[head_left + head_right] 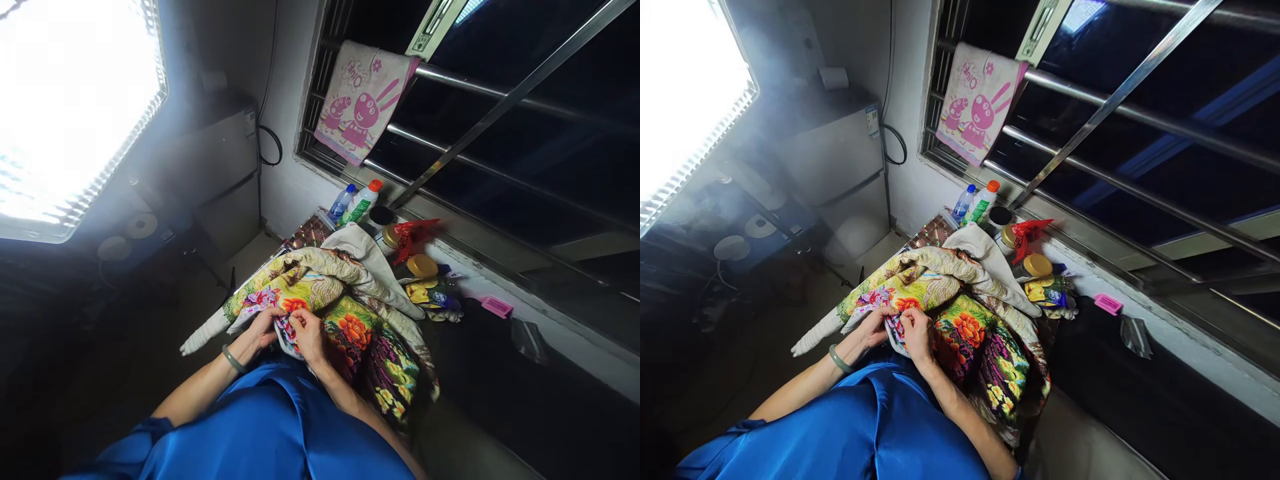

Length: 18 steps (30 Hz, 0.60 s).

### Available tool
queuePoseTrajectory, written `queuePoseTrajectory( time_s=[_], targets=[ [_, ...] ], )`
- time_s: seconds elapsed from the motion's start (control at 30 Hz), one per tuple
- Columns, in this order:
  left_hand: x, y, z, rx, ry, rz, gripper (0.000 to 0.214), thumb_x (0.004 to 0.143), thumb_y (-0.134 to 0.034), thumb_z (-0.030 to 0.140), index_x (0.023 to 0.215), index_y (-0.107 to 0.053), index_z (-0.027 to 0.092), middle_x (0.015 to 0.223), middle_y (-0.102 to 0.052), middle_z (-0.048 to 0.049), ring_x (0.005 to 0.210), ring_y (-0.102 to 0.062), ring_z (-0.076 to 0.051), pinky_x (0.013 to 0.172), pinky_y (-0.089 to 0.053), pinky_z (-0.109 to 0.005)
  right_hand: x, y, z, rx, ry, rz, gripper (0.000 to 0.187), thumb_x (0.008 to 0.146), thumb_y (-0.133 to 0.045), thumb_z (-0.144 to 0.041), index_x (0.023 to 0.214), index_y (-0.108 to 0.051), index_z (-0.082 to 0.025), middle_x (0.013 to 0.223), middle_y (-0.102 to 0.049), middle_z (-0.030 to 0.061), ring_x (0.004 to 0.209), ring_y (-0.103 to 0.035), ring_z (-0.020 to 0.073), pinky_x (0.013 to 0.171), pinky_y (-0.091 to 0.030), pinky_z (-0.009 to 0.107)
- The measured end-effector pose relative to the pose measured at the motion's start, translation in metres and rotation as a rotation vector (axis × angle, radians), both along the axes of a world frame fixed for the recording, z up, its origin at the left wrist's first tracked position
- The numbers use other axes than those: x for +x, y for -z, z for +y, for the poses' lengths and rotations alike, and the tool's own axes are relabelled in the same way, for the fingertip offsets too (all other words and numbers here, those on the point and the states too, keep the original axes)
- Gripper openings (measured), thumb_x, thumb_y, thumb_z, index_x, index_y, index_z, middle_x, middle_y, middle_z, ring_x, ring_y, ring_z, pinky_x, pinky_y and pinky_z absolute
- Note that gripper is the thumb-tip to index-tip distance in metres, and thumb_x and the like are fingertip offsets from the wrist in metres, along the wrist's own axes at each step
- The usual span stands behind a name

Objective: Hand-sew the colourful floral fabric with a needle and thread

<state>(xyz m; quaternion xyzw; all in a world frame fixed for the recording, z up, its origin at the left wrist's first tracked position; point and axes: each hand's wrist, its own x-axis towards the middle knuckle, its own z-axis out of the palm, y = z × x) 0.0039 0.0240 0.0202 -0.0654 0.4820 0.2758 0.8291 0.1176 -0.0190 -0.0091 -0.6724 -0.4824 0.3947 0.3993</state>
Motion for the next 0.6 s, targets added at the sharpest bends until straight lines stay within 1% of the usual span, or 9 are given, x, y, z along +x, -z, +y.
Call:
queuePoseTrajectory(
  time_s=[0.1, 0.2, 0.27, 0.37, 0.4, 0.47, 0.53, 0.6],
  targets=[
    [-0.002, 0.006, 0.0, 0.011, 0.024, -0.024, 0.021, 0.078, -0.057, 0.004, 0.087, -0.074, 0.012, 0.07, -0.075, -0.005, 0.089, -0.075, -0.028, 0.086, -0.056, -0.036, 0.001, 0.004, -0.001, 0.012, -0.002, 0.011, 0.019, 0.074, -0.054, -0.034, 0.065, -0.062, -0.021, 0.06, -0.063, 0.0009, 0.057, -0.057, 0.0162, 0.058, -0.045, 0.027],
    [-0.004, 0.012, 0.0, 0.019, 0.041, -0.049, 0.022, 0.076, -0.059, 0.002, 0.089, -0.073, 0.012, 0.072, -0.075, -0.0055, 0.088, -0.075, -0.027, 0.087, -0.055, -0.036, 0.004, 0.009, 0.002, 0.007, -0.004, 0.076, 0.018, 0.074, -0.059, -0.035, 0.065, -0.064, -0.02, 0.06, -0.064, 0.0007, 0.058, -0.058, 0.0162, 0.058, -0.046, 0.026],
    [-0.005, 0.014, 0.0, 0.03, 0.05, -0.073, 0.023, 0.075, -0.057, 0.0, 0.088, -0.073, 0.012, 0.072, -0.075, -0.0062, 0.089, -0.074, -0.028, 0.087, -0.054, -0.037, 0.006, 0.012, 0.006, -0.035, -0.006, 0.16, 0.019, 0.073, -0.064, -0.038, 0.068, -0.066, -0.02, 0.06, -0.064, 0.0005, 0.056, -0.057, 0.0161, 0.055, -0.046, 0.026],
    [-0.006, 0.017, -0.002, 0.07, 0.052, -0.095, 0.026, 0.073, -0.054, -0.003, 0.084, -0.072, 0.012, 0.069, -0.073, -0.0064, 0.095, -0.073, -0.031, 0.088, -0.053, -0.039, 0.01, 0.011, 0.014, -0.095, -0.041, 0.244, 0.024, 0.074, -0.069, -0.042, 0.078, -0.07, -0.019, 0.058, -0.063, -0.0004, 0.05, -0.055, 0.016, 0.05, -0.046, 0.027],
    [-0.006, 0.018, -0.003, 0.087, 0.047, -0.092, 0.027, 0.072, -0.054, -0.003, 0.084, -0.072, 0.013, 0.068, -0.073, -0.0062, 0.096, -0.073, -0.031, 0.089, -0.052, -0.04, 0.012, 0.009, 0.016, -0.074, -0.066, 0.218, 0.024, 0.076, -0.07, -0.041, 0.083, -0.072, -0.019, 0.06, -0.064, -0.0001, 0.051, -0.056, 0.0163, 0.052, -0.047, 0.028],
    [-0.007, 0.02, -0.004, 0.12, 0.028, -0.065, 0.029, 0.07, -0.055, -0.003, 0.084, -0.071, 0.016, 0.067, -0.073, -0.0053, 0.098, -0.072, -0.031, 0.092, -0.051, -0.041, 0.015, 0.004, 0.021, 0.031, -0.14, 0.077, 0.018, 0.081, -0.068, -0.035, 0.088, -0.074, -0.019, 0.069, -0.068, 0.0025, 0.061, -0.061, 0.0178, 0.062, -0.051, 0.029],
    [-0.008, 0.022, -0.005, 0.148, 0.017, -0.038, 0.03, 0.068, -0.058, -0.002, 0.086, -0.07, 0.019, 0.068, -0.073, -0.0043, 0.097, -0.071, -0.03, 0.094, -0.051, -0.041, 0.018, -0.002, 0.024, 0.135, -0.235, -0.096, 0.012, 0.084, -0.065, -0.026, 0.085, -0.075, -0.021, 0.079, -0.07, 0.0051, 0.074, -0.064, 0.0192, 0.073, -0.052, 0.031],
    [-0.008, 0.023, -0.006, 0.172, 0.018, -0.022, 0.029, 0.066, -0.062, 0.0, 0.085, -0.069, 0.021, 0.07, -0.073, -0.004, 0.096, -0.071, -0.029, 0.095, -0.051, -0.04, 0.019, -0.008, 0.027, 0.168, -0.322, -0.201, 0.013, 0.084, -0.061, -0.019, 0.078, -0.073, -0.021, 0.081, -0.069, 0.0056, 0.079, -0.063, 0.0198, 0.076, -0.051, 0.031]
  ],
)
